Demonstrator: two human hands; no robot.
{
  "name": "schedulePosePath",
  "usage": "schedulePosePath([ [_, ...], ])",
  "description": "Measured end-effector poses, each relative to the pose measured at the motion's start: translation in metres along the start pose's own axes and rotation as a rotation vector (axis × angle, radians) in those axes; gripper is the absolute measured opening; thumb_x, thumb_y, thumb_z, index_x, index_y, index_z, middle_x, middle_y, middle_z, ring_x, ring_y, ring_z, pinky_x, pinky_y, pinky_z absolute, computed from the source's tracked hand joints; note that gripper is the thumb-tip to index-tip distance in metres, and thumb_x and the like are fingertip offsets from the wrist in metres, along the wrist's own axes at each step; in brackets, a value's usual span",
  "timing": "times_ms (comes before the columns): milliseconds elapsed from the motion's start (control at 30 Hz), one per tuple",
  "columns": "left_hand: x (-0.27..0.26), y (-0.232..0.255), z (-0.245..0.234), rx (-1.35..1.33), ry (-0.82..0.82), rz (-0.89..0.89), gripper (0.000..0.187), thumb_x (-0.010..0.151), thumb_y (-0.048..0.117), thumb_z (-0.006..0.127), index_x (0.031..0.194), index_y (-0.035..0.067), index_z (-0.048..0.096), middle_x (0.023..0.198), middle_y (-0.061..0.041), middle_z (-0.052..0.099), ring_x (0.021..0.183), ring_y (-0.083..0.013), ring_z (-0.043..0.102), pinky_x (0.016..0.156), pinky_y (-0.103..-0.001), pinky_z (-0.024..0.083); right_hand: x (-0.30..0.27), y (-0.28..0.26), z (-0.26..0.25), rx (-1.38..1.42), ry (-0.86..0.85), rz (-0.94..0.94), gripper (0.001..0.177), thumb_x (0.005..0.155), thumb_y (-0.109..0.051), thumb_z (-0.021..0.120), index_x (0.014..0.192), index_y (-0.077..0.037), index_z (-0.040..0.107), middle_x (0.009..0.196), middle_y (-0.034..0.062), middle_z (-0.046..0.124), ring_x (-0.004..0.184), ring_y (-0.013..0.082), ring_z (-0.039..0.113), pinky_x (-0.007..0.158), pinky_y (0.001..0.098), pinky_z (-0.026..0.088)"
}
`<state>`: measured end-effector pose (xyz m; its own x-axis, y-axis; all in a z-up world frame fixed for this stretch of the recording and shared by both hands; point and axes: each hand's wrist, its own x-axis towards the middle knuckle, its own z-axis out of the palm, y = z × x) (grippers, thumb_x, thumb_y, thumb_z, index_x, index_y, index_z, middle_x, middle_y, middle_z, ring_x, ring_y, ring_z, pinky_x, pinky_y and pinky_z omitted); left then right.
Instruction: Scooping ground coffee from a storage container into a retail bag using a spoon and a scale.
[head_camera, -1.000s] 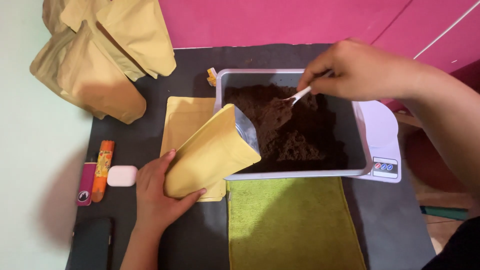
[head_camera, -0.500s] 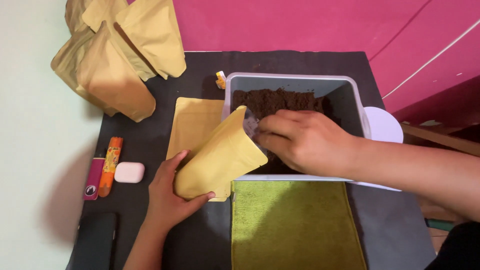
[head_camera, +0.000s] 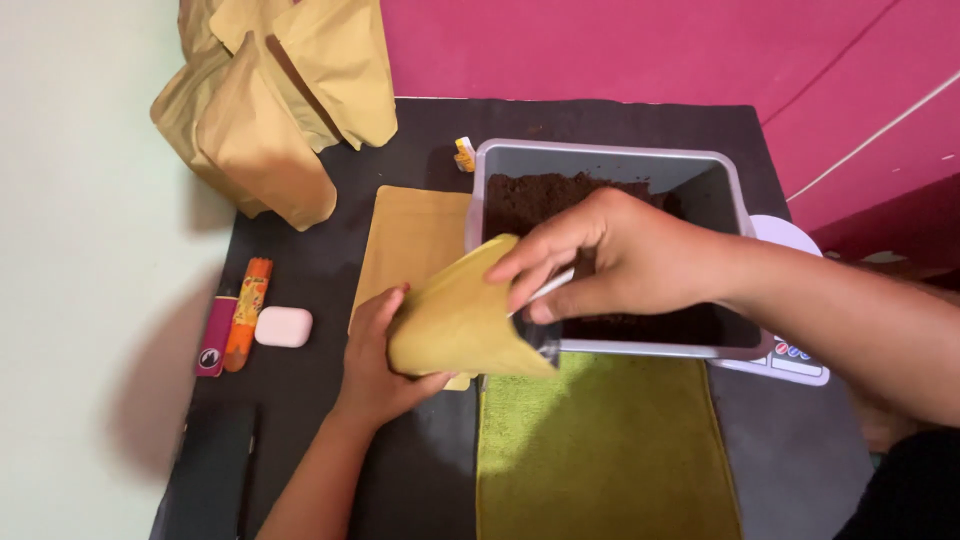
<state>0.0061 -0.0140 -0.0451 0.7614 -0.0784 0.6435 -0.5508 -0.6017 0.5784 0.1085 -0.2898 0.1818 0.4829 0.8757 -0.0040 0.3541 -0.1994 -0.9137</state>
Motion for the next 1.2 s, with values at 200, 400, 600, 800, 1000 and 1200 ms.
schedulePosePath([
  [200,-0.004,-0.009,0.002,0.013,-0.094,-0.139,0.106,0.065,0.037,0.092,0.150,-0.002,0.041,0.138,-0.021,0.052,0.129,-0.0377,0.053,0.110,-0.047,0.045,-0.003,-0.017,0.029,-0.408,0.082,-0.447,0.023,0.096,-0.003,0.066,0.119,-0.002,0.070,0.102,0.0146,0.080,0.091,0.0248,0.081,0.082,0.0334,0.070],
  [400,0.001,0.006,-0.003,0.029,-0.130,-0.252,0.104,0.060,0.045,0.096,0.143,0.006,0.047,0.137,-0.014,0.056,0.129,-0.0320,0.058,0.108,-0.045,0.047,-0.014,-0.026,0.045,-0.804,0.242,-0.592,0.018,0.100,-0.006,0.067,0.112,0.006,0.072,0.101,0.0141,0.072,0.087,0.0288,0.065,0.080,0.0405,0.054],
  [600,0.004,0.007,-0.008,-0.067,-0.229,-0.401,0.103,0.055,0.039,0.100,0.138,0.008,0.048,0.134,-0.008,0.060,0.126,-0.0248,0.061,0.108,-0.039,0.047,-0.028,-0.043,0.037,-0.950,0.248,-0.431,0.013,0.098,-0.015,0.071,0.110,-0.011,0.076,0.100,0.0019,0.078,0.088,0.0194,0.067,0.074,0.0365,0.033],
  [800,-0.011,-0.006,0.006,-0.207,0.015,0.176,0.083,0.084,0.031,0.084,0.150,0.003,0.040,0.142,-0.014,0.057,0.128,-0.0335,0.063,0.129,-0.057,0.033,-0.050,-0.081,0.074,-0.981,0.196,-0.666,0.018,0.099,-0.001,0.062,0.108,-0.012,0.073,0.097,0.0054,0.074,0.077,0.0191,0.057,0.072,0.0347,0.033],
  [1000,-0.007,0.007,0.008,-0.272,0.120,0.200,0.065,0.090,0.030,0.078,0.141,0.004,0.048,0.136,-0.019,0.055,0.133,-0.0330,0.056,0.130,-0.064,0.030,-0.046,-0.093,0.084,-1.187,0.171,-0.710,0.009,0.101,-0.003,0.065,0.106,-0.007,0.071,0.102,0.0045,0.072,0.078,0.0205,0.057,0.076,0.0360,0.034],
  [1200,-0.003,0.012,0.007,-0.309,0.173,0.188,0.063,0.090,0.032,0.079,0.136,0.002,0.050,0.134,-0.019,0.056,0.129,-0.0343,0.057,0.127,-0.063,0.037,-0.038,-0.095,0.083,-1.172,0.196,-0.781,0.014,0.102,-0.007,0.058,0.106,-0.008,0.071,0.103,0.0023,0.072,0.078,0.0193,0.057,0.072,0.0356,0.033],
])
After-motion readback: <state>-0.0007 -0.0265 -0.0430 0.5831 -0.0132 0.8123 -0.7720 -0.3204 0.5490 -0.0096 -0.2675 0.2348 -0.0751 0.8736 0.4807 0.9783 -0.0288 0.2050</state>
